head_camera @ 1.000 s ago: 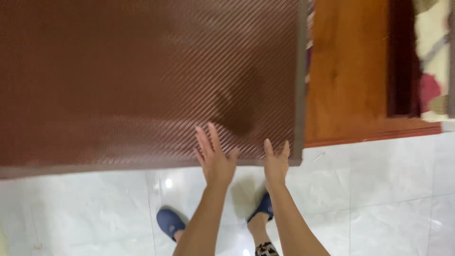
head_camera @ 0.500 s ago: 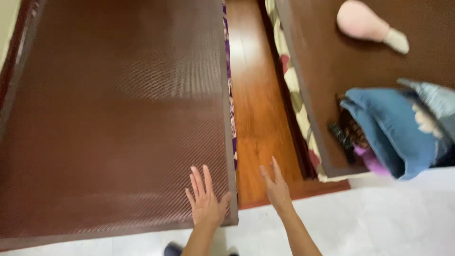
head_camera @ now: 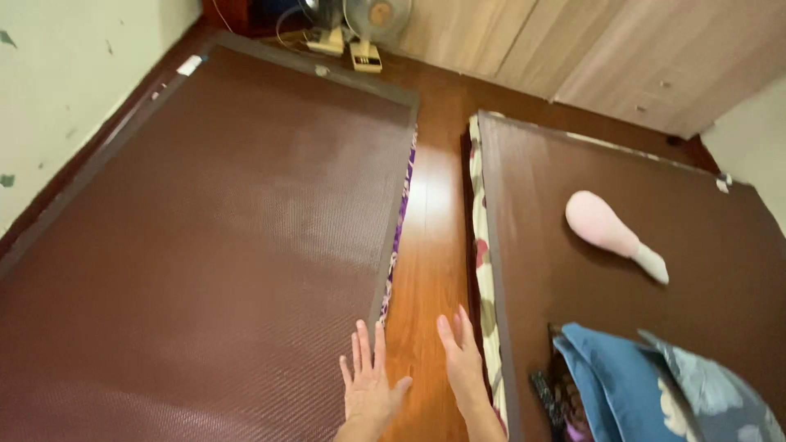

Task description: The person rolls up a brown mat to adjust a purple patterned fabric underneath, then unrolls the mat and walks across the room to open a door.

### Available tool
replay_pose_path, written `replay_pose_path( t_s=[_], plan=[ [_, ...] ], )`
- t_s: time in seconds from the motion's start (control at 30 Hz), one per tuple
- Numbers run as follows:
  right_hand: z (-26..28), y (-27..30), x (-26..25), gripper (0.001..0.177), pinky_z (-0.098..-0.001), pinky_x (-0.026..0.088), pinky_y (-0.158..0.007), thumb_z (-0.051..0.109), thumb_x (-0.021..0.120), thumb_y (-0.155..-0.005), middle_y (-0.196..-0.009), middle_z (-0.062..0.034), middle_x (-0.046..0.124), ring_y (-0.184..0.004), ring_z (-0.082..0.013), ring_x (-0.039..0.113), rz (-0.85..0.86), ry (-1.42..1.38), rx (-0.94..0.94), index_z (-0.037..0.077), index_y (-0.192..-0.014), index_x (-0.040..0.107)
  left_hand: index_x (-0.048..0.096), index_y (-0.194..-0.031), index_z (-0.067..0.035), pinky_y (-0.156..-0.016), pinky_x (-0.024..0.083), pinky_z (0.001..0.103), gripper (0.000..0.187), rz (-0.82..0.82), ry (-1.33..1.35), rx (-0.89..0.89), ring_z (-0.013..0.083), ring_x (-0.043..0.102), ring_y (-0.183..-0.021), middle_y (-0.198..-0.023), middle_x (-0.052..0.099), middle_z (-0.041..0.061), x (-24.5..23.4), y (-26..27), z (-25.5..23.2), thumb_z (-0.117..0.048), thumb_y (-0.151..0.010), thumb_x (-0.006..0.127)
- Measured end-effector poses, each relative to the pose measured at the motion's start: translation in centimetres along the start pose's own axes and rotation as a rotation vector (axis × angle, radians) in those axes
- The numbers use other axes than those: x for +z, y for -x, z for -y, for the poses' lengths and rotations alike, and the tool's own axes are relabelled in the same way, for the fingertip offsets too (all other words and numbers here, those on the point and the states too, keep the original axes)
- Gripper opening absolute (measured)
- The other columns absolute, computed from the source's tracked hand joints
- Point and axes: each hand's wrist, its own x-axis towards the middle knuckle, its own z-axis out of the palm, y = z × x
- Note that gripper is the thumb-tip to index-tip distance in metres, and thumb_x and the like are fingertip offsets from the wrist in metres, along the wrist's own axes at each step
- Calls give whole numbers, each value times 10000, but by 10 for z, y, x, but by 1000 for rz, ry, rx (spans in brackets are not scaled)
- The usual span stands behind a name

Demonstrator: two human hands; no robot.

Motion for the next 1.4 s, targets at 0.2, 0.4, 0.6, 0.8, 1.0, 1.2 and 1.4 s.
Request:
replay_pose_path(
  t_s=[0.2,0.4,0.6,0.8,1.0,1.2,1.4],
  plan=[
    [-19,-55,-43,819,-394,283,-1225,510,589,-933,-1651,-94,364,-1529,-237,346,-79,80,194,183,-1620,286,-158,-1604,-201,-1269,37,588,1170,3,38,20,294,-116,-1591,-1695,-236,117,-12,-36,-37,-473,-902,737],
    [-16,-96,-85,862,-399,309,-1215,565,593,-908,-1602,-143,453,-1497,-264,412,-111,53,125,135,-1609,330,-145,-1600,-214,-1255,66,599,1177,-47,131,27,287,-110,-1596,-1699,-216,94,-6,-74,-74,-454,-882,757],
    [48,-174,-111,843,-382,334,-1191,519,603,-904,-1591,-154,458,-1469,-267,441,-51,14,-6,118,-1595,336,-160,-1594,-228,-1258,65,597,1195,-114,146,-49,294,-100,-1587,-1697,-226,104,-20,-135,-117,-463,-870,760],
    [90,-261,-118,864,-379,368,-1159,534,625,-888,-1585,-166,460,-1453,-277,463,88,-12,-84,134,-1592,325,-159,-1591,-250,-1245,107,618,1219,-248,159,-166,300,-71,-1592,-1701,-214,93,-37,-187,-172,-495,-844,772],
    [193,-263,-131,927,-433,412,-1102,610,593,-932,-1485,-276,493,-1348,-428,516,124,238,28,222,-1698,243,-165,-1588,-259,-1240,123,635,1226,-347,199,-211,298,-61,-1589,-1691,-219,91,-61,-228,-237,-499,-835,772],
    [170,-325,-111,988,-552,427,-1058,603,635,-884,-1718,-126,279,-1363,-466,456,245,46,2,194,-1668,192,-191,-1586,-264,-1242,125,624,1246,-390,348,-300,291,-84,-1592,-1691,-251,90,-80,-258,-241,-476,-833,779],
    [233,-351,-77,1005,-501,236,-1242,661,539,-841,-1723,-58,218,-1573,-268,236,310,200,100,270,-1664,116,-219,-1582,-258,-1248,140,619,1260,-450,458,-413,287,-86,-1597,-1698,-255,85,-106,-307,-238,-489,-839,772]
  ],
)
